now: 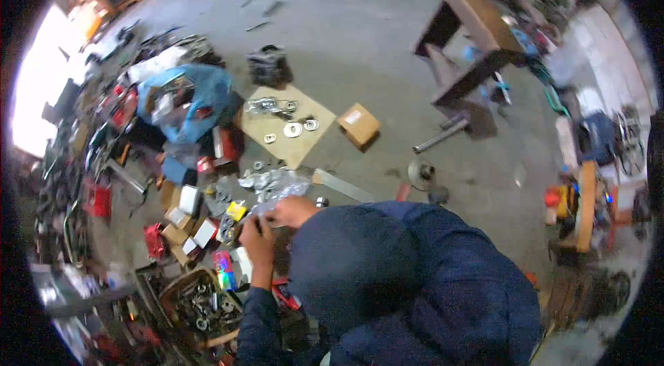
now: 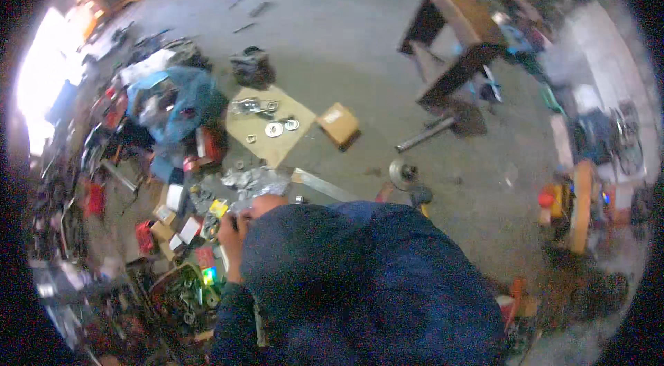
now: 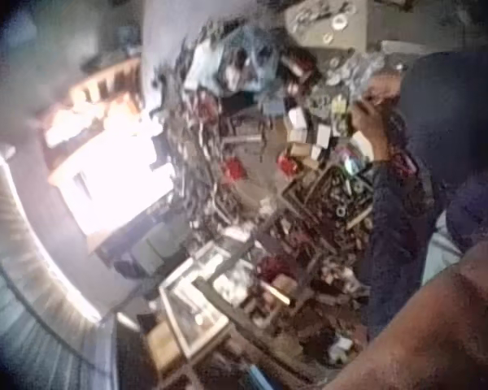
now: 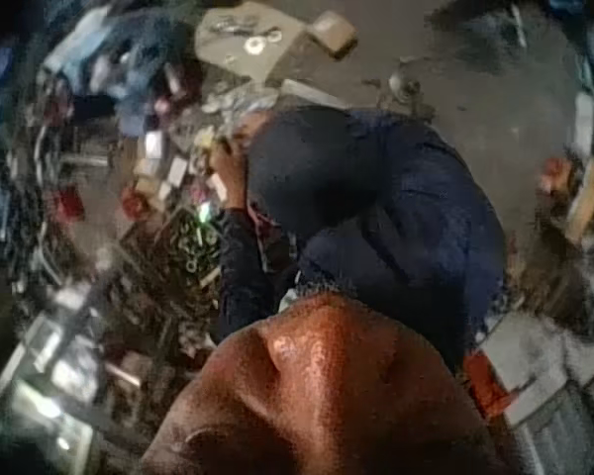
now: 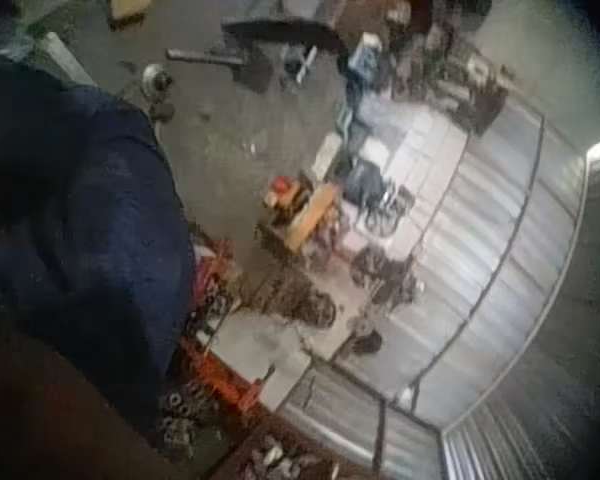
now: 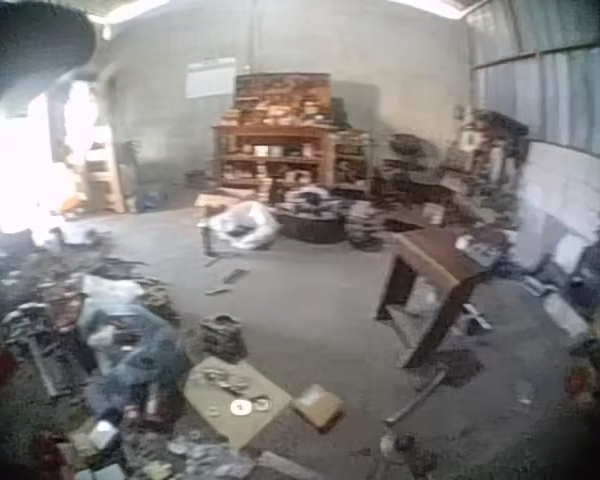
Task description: The person cleans a motorcycle camshaft with a cloth, applies lubricant from a spray can, and fits new bearings onto the shaft.
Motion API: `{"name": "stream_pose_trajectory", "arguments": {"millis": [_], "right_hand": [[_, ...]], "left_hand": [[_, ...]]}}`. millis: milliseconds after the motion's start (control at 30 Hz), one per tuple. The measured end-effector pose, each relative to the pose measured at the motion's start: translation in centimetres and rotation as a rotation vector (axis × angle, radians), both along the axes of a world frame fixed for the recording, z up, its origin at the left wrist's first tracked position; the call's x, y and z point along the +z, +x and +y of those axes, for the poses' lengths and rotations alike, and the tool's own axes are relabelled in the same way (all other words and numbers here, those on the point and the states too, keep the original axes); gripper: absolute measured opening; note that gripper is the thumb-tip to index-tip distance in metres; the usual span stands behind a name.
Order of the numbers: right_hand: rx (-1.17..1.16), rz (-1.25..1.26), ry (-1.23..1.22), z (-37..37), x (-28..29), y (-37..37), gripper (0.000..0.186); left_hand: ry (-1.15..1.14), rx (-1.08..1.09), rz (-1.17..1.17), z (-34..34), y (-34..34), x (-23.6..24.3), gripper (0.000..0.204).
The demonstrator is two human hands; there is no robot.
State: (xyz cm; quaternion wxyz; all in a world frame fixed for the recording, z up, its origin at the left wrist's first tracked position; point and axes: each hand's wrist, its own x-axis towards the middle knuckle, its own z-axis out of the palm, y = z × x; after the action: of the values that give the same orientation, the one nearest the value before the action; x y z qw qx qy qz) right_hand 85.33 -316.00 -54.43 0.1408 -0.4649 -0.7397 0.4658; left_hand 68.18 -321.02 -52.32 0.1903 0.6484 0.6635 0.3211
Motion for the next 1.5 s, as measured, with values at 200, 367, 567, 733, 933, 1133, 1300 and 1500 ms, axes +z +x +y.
{"name": "stream_pose_trajectory", "arguments": {"millis": [200, 367, 567, 733, 933, 1133, 1300, 1500], "right_hand": [[0.144, -0.236, 0.232, 0.3, 0.9, 2.4, 0.047], [0.293, -0.157, 0.376, 0.2, 7.3, 3.0, 0.035], [0.242, 0.066, 0.538, -0.6, 4.9, 3.1, 0.021], [0.161, 0.088, 0.43, -1.6, 6.2, 3.1, 0.018], [0.13, 0.297, 0.275, 1.3, 9.4, 5.9, 0.018], [0.239, 0.492, -0.143, 5.0, 12.3, 9.1, 0.018], [-0.461, 0.123, 0.152, 8.8, 6.9, 15.4, 0.053], [-0.713, -0.618, 0.335, 10.1, -0.8, 25.9, 0.101]], "left_hand": [[0.021, 0.092, -0.199, 1.3, 2.6, 2.9, 0.016], [0.051, 0.229, -0.255, 1.6, 1.6, 2.7, 0.018], [-0.17, 0.326, -0.59, 0.5, 1.2, 2.2, 0.02], [-0.242, 0.371, -0.671, 0.9, 0.9, 2.1, 0.022], [-0.068, -0.276, -0.68, 3.6, -0.2, 0.1, 0.057], [-0.629, -0.688, -0.78, 4.6, 4.0, -0.7, 0.067], [-0.764, -0.401, -0.87, 4.6, 5.7, -2.7, 0.042], [-0.381, -0.061, -0.557, 10.3, 8.4, -6.7, 0.03]]}}
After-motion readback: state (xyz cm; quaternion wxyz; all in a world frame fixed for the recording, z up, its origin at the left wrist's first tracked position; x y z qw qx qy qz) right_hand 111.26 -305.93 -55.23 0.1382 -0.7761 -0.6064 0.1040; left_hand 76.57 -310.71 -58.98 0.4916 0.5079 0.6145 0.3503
